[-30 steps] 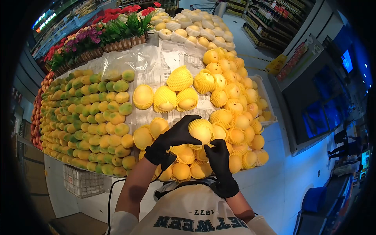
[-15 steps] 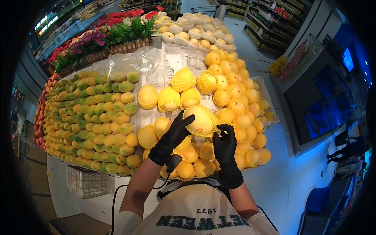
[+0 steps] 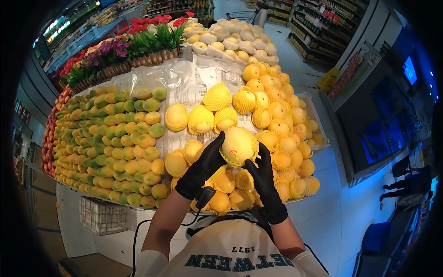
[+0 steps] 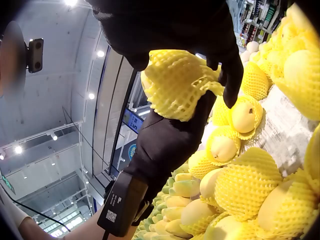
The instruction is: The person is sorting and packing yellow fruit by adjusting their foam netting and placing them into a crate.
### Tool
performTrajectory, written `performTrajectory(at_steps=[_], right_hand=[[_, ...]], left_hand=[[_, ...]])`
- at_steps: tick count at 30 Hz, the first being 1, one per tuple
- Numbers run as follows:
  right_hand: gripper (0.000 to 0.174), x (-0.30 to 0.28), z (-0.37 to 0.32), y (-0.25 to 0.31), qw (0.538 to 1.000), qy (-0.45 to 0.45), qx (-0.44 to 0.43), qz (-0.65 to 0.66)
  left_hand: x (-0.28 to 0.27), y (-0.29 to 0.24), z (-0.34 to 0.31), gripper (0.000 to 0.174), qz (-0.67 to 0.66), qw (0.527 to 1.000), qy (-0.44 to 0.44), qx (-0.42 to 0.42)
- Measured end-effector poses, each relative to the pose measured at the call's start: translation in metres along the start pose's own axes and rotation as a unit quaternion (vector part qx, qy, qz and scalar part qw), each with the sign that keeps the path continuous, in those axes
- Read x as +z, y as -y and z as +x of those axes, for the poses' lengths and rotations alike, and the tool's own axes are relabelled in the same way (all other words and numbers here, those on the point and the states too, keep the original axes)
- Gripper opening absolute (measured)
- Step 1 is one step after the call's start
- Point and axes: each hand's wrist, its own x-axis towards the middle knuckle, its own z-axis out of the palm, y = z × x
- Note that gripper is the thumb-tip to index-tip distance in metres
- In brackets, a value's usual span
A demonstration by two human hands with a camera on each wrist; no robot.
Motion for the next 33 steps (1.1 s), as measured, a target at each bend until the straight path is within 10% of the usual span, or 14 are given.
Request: performTrajectory(at_steps=[7, 14, 18, 26, 30, 33], right_hand=[[0.086, 0.000, 0.006, 0.002, 0.999, 0.014, -0.034, 0.003], [0.084, -0.006, 0.002, -0.004, 0.998, 0.016, -0.053, 0.008], [0.072, -0.012, 0.001, -0.021, 0.974, 0.017, 0.062, 0.216], [0.078, -0.004, -0.001, -0.002, 0.973, 0.027, -0.025, 0.226], [0.082, -0.001, -0.001, 0.003, 0.987, 0.012, -0.075, 0.144], [0.079, -0.010, 0.000, -0.013, 0.979, 0.039, 0.007, 0.199]], left_hand=[[0.021, 0.004, -0.012, 0.039, 0.258, 0.956, -0.117, 0.081], [0.008, 0.011, -0.003, 0.021, 0.613, 0.670, -0.257, 0.332], [0.020, 0.020, -0.004, 0.016, 0.653, 0.598, -0.283, 0.370], [0.028, 0.021, -0.007, 0.021, 0.635, 0.649, -0.267, 0.321], [0.041, 0.021, -0.015, 0.019, 0.678, 0.590, -0.301, 0.319], [0.039, 0.027, -0.012, 0.021, 0.612, 0.662, -0.220, 0.373]])
